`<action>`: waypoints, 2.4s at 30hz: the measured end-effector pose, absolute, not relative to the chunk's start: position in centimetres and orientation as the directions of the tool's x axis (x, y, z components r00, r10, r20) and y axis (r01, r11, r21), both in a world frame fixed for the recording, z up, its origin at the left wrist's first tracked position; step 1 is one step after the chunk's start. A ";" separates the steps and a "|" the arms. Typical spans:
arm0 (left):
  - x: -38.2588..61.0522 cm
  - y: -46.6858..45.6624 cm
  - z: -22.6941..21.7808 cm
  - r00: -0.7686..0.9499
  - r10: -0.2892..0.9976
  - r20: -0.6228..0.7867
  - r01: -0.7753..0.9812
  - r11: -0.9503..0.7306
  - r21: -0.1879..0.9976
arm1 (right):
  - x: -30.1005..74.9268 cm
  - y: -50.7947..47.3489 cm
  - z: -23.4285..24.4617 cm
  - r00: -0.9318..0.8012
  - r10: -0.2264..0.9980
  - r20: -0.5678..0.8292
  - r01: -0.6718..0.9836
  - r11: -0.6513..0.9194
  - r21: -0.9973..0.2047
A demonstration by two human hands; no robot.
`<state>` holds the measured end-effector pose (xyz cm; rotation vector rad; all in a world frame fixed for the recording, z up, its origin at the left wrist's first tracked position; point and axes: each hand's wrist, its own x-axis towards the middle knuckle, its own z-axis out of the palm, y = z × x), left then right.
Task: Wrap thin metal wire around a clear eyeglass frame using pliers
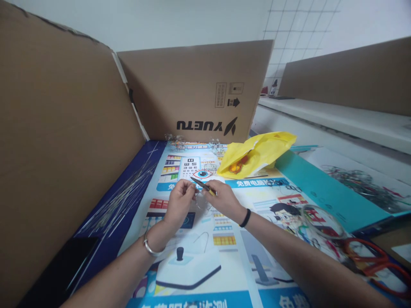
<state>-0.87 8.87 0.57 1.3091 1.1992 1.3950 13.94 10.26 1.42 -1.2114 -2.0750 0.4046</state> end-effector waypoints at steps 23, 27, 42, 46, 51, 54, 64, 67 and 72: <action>-1.5 8.3 1.3 0.029 0.899 0.438 0.414 -0.409 0.813 | 13.9 10.1 1.4 -0.326 0.887 0.328 0.546 0.460 -0.700; -1.7 8.5 1.5 0.060 0.903 0.426 0.366 -0.416 0.832 | 14.3 10.6 1.3 -0.376 0.889 0.262 0.438 0.419 -0.795; -1.9 8.7 1.3 0.014 0.896 0.444 0.366 -0.418 0.831 | 14.9 10.9 1.0 -0.402 0.854 0.330 0.647 0.520 -0.558; -2.4 8.9 1.4 -0.020 0.890 0.455 0.409 -0.408 0.816 | 15.6 11.0 1.4 -0.431 0.830 0.354 0.729 0.552 -0.405; -2.7 9.1 1.3 -0.053 0.885 0.463 0.369 -0.414 0.832 | 16.3 11.1 2.3 -0.501 0.787 0.360 0.770 0.595 -0.229; -2.7 9.1 1.3 -0.049 0.889 0.455 0.348 -0.412 0.842 | 16.4 11.0 2.5 -0.525 0.772 0.358 0.785 0.602 -0.148; -2.7 9.3 1.1 -0.060 0.872 0.486 0.407 -0.423 0.810 | 16.1 10.5 2.5 -0.539 0.760 0.365 0.820 0.572 0.020; -2.8 9.4 1.0 -0.067 0.873 0.484 0.416 -0.416 0.809 | 16.0 10.5 2.6 -0.544 0.764 0.348 0.825 0.562 0.057; -2.8 9.4 1.0 -0.055 0.875 0.482 0.441 -0.412 0.798 | 16.0 10.5 2.5 -0.541 0.775 0.327 0.829 0.556 0.055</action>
